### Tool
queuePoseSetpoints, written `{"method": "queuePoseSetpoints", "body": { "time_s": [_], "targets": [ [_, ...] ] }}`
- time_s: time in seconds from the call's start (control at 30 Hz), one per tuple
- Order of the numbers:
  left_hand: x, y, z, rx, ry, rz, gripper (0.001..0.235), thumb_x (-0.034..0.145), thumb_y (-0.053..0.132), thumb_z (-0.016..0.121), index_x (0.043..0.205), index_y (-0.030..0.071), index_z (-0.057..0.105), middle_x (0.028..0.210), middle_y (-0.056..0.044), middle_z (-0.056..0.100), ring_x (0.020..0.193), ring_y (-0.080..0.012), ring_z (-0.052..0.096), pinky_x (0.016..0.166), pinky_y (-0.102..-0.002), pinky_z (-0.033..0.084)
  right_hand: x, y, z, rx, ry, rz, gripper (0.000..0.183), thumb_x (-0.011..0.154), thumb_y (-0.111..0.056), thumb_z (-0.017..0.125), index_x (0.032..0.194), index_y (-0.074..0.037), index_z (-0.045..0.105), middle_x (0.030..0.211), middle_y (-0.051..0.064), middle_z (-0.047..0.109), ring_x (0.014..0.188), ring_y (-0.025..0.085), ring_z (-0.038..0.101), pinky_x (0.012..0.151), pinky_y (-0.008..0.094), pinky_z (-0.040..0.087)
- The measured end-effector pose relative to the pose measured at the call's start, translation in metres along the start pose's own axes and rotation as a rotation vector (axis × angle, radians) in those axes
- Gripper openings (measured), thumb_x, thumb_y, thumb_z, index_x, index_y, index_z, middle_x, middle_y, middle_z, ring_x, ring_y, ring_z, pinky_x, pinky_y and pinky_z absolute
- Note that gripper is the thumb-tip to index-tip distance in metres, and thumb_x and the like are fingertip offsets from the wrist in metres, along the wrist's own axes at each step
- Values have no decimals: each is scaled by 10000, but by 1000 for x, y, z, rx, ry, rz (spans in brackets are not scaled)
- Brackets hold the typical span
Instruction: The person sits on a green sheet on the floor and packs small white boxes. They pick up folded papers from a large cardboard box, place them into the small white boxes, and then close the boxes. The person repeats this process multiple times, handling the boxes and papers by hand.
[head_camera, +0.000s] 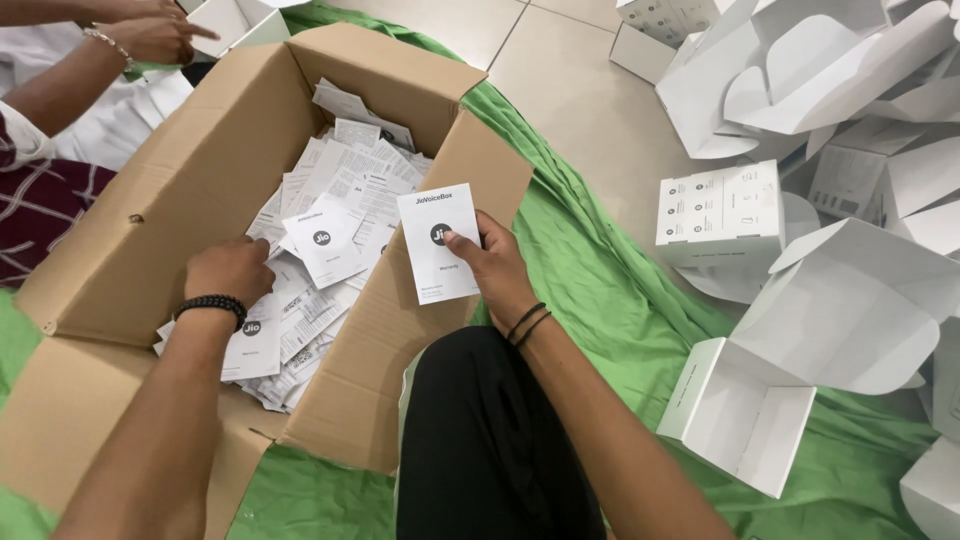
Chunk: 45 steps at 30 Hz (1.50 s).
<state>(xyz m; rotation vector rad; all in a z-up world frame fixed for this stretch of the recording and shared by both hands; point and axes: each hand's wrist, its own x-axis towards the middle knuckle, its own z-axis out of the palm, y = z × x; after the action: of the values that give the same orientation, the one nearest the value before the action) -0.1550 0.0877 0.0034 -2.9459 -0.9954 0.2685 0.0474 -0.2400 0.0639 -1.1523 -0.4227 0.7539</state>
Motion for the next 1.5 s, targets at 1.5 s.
{"method": "queuePoseSetpoints", "body": {
  "time_s": [1.5],
  "targets": [
    [29,67,-18,31,305,32,324,848,268,758,1139,126,769,1391,-94,624,1328,-311,523,1079,-508,440,0,-14,10,222,219,36,284,943,-121,628,1213,-41,590,1077,73,708,950,160,704,833,334,600]
  ]
}}
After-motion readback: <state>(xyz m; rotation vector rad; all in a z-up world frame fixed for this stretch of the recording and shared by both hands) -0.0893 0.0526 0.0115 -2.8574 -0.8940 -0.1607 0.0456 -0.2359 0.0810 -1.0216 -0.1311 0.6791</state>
